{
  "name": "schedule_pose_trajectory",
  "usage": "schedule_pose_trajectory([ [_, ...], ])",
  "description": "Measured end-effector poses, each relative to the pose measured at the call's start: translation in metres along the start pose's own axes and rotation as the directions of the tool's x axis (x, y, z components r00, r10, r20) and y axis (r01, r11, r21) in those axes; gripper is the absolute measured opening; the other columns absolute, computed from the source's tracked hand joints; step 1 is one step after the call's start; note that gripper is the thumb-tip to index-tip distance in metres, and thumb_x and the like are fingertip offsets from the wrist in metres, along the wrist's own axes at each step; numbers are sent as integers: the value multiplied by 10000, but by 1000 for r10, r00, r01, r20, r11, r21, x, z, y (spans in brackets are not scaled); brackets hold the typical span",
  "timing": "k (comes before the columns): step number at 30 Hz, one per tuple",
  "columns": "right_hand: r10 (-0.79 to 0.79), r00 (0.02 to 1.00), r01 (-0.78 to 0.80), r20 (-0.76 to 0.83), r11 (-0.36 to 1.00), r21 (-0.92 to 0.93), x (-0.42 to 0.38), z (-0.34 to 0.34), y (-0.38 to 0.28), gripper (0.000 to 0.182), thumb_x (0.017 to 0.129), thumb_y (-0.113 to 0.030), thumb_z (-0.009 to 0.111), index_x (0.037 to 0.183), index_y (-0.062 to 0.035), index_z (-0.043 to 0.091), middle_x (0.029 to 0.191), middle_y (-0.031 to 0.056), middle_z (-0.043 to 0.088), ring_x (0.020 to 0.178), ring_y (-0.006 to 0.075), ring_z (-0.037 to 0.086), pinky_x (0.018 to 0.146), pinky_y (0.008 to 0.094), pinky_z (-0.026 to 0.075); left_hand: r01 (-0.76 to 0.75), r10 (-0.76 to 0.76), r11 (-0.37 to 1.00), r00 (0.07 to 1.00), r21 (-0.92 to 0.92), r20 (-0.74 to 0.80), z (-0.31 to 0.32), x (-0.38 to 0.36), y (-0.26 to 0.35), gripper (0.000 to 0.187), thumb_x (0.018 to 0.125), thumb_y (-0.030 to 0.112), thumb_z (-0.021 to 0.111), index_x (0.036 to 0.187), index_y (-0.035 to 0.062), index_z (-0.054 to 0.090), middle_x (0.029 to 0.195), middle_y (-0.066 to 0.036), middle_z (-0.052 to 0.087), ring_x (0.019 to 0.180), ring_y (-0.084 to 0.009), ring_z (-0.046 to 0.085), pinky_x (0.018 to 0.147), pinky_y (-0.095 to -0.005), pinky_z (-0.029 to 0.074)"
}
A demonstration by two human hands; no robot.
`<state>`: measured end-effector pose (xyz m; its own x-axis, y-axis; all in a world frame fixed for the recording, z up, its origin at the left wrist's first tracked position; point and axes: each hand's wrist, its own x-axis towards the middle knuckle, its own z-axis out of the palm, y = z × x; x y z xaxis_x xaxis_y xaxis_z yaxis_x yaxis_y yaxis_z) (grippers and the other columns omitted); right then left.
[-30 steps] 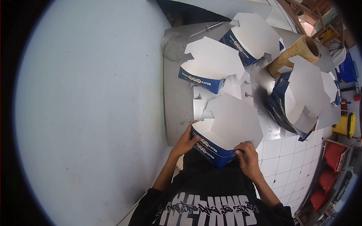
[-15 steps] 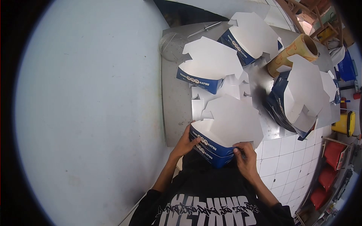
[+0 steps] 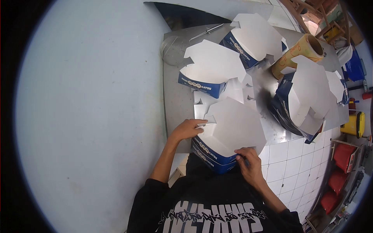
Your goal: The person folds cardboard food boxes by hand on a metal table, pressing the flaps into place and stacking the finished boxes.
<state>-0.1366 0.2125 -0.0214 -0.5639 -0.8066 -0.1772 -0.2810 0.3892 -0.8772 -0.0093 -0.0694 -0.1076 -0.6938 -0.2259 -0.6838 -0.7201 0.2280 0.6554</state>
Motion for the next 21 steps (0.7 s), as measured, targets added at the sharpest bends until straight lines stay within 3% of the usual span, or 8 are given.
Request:
schedule_pose_trajectory([
  [3,-12,1000,12,-7,1000,0,-1,0,-1,175,880,-33,660,1054,-50,672,1010,140,642,969,323,602,844,396,489,-75,59,974,995,213,78,-8,11,6,502,749,203,736,1241,139,662,1083,-181,704,952,-313,677,843,-384,532],
  [8,-71,997,71,-35,997,2,-2,3,3,185,864,-13,669,1045,-47,672,995,142,653,968,328,612,851,391,492,-20,47,854,998,520,-37,3,11,28,450,672,198,811,1105,129,706,1049,-163,707,986,-330,665,884,-429,519],
  [10,-112,992,111,-52,993,-29,-3,4,3,195,859,-9,679,1051,-42,669,1007,149,657,978,326,619,873,387,492,-39,80,807,996,589,-44,8,18,20,363,685,178,784,1038,160,700,999,-121,703,1001,-323,655,856,-433,518],
  [14,-109,993,108,-44,994,-21,-3,3,2,193,883,-64,674,1076,-61,678,1024,140,647,1021,310,606,893,382,487,-181,234,813,972,554,-25,11,34,-10,306,664,162,758,968,143,733,977,-118,712,963,-316,666,870,-421,521],
  [21,-98,995,98,-28,995,-18,-6,1,2,222,899,-82,659,1121,-75,673,1032,138,650,1001,303,603,883,377,493,-149,175,866,985,476,-9,1,26,8,287,642,167,733,924,135,773,942,-135,727,878,-327,688,832,-397,543],
])
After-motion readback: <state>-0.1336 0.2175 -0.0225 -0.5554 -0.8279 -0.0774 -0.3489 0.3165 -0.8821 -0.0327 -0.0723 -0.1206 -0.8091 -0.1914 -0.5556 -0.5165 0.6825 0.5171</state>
